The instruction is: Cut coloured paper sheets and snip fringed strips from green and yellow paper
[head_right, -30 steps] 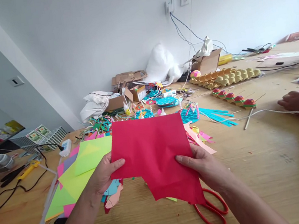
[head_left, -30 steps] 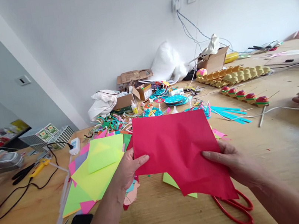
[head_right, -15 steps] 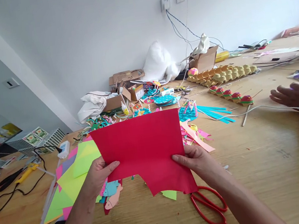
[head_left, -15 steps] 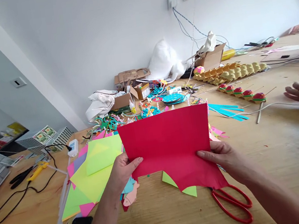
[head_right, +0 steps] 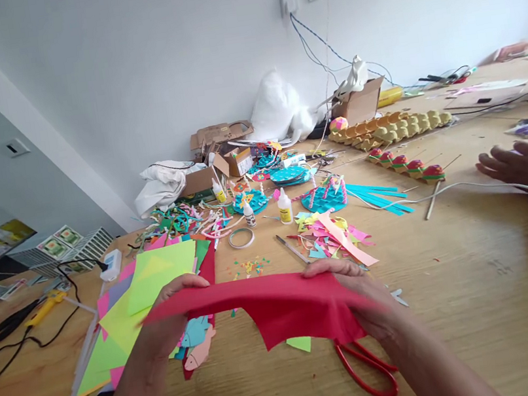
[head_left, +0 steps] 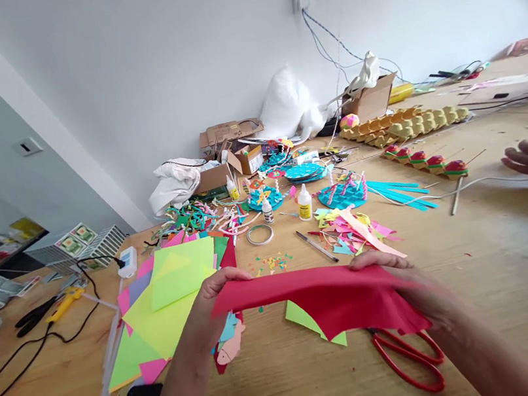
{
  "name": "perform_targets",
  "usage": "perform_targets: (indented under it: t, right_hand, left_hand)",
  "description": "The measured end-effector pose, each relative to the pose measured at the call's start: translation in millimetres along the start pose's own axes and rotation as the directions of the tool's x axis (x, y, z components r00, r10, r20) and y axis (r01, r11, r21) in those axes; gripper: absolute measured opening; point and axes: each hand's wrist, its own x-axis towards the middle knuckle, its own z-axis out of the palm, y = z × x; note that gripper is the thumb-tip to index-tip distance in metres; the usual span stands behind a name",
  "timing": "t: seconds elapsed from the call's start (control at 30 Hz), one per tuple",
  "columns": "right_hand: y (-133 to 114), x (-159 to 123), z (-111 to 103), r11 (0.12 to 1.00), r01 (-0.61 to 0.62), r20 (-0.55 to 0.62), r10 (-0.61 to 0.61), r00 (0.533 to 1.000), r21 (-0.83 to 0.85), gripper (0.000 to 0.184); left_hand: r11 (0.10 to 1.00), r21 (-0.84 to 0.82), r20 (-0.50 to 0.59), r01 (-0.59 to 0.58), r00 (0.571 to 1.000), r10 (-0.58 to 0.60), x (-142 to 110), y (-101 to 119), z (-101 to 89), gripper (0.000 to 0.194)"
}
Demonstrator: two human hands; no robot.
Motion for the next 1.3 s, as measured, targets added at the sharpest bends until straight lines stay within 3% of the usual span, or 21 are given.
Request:
perform_targets:
  t: [0.17, 0.3, 0.43, 0.53, 0.63, 0.73, 0.83, 0.9, 0.97, 1.1, 1.2, 1.3]
  right_hand:
    - [-3, 5, -5, 0.996, -0.084, 0.061, 0.086, 0.994, -0.032, 0.014]
    - [0, 5, -3, 0.996, -0.094, 0.072, 0.094, 0.993, -0.006, 0.02]
    - [1, -2, 2, 0.996, -0.094, 0.027, 0.094, 0.995, -0.007, 0.015]
    - [2, -6, 4, 0.995, -0.099, 0.021, 0.098, 0.995, 0.026, 0.01]
    - [4, -7, 1, 0.998, -0.048, 0.074, 0.044, 0.996, 0.048, 0.017]
    - [7, -7, -4, 0.987, 0.107, 0.118, -0.093, 0.989, -0.116, 0.025]
    - [11, -7, -10, 0.9, 0.238, 0.12, -0.208, 0.971, -0.364, 0.016]
    - [12, -9, -13, 0.822, 0.288, 0.101, -0.275, 0.956, -0.49, 0.029]
    - [11, -10, -15, 0.687, 0.373, 0.107, -0.398, 0.911, -0.624, 0.04]
    - [1, -19, -11, 0.373, 0.595, 0.324, -0.578, 0.749, -0.712, 0.025]
    - [-7, -28, -7, 0.265, 0.701, 0.437, -0.624, 0.648, -0.662, 0.034]
    - [-9, -34, -8, 0.176, 0.714, 0.443, -0.678, 0.587, -0.678, 0.036]
  left_hand:
    - [0.988, -0.089, -0.028, 0.127, 0.991, -0.13, -4, 7, 6.5, 0.018]
    - [0.997, -0.062, -0.006, 0.035, 0.999, -0.035, -4, 0, 6.1, 0.01]
    - [1.0, -0.023, 0.024, -0.01, 1.0, 0.011, -5, -5, 1.5, 0.009]
    - [0.991, 0.075, 0.123, -0.114, 0.987, 0.104, -6, -3, -4.3, 0.014]
    - [0.951, 0.215, 0.214, -0.221, 0.961, 0.174, -6, -1, -9.5, 0.027]
    - [0.841, 0.452, 0.187, -0.297, 0.953, 0.237, -10, -3, -11.3, 0.021]
    - [0.73, 0.578, 0.144, -0.365, 0.926, 0.349, -15, -10, -11.3, 0.012]
    - [0.684, 0.6, 0.135, -0.414, 0.896, 0.423, -17, -13, -11.6, 0.025]
    - [0.603, 0.626, 0.206, -0.495, 0.85, 0.484, -19, -13, -12.0, 0.033]
    - [0.411, 0.603, 0.391, -0.684, 0.702, 0.595, -21, -5, -11.9, 0.029]
    - [0.281, 0.616, 0.439, -0.736, 0.617, 0.654, -28, 2, -10.9, 0.031]
    - [0.166, 0.65, 0.463, -0.742, 0.559, 0.687, -35, 4, -10.7, 0.037]
